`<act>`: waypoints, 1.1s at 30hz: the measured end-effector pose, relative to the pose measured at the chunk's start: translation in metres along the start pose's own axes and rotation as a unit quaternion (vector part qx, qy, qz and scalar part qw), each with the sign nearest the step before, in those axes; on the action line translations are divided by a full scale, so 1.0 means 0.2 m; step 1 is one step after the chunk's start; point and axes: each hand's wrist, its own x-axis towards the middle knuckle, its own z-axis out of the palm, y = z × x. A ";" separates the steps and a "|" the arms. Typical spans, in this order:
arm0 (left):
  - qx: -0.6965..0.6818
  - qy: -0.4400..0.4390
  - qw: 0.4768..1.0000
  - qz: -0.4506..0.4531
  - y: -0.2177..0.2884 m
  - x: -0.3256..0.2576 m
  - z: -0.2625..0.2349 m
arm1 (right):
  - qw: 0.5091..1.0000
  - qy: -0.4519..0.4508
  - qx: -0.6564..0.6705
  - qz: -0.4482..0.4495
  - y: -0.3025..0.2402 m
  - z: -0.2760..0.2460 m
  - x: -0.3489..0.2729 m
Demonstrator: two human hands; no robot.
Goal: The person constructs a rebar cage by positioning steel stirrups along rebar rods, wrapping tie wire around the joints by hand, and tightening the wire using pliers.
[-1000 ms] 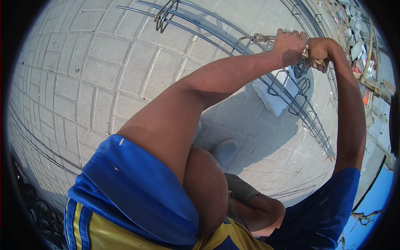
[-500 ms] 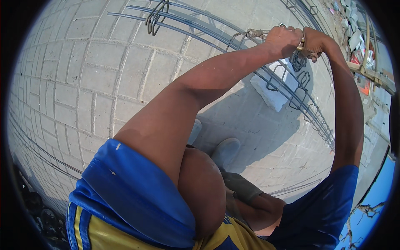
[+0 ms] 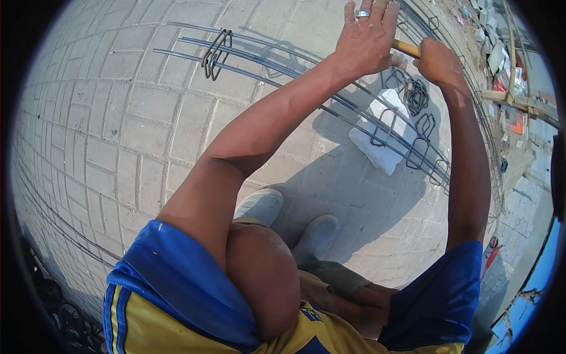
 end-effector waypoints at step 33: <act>-0.218 -0.385 0.879 -0.177 0.11 0.37 -0.37 | 0.881 0.420 0.200 0.078 0.26 0.73 -0.47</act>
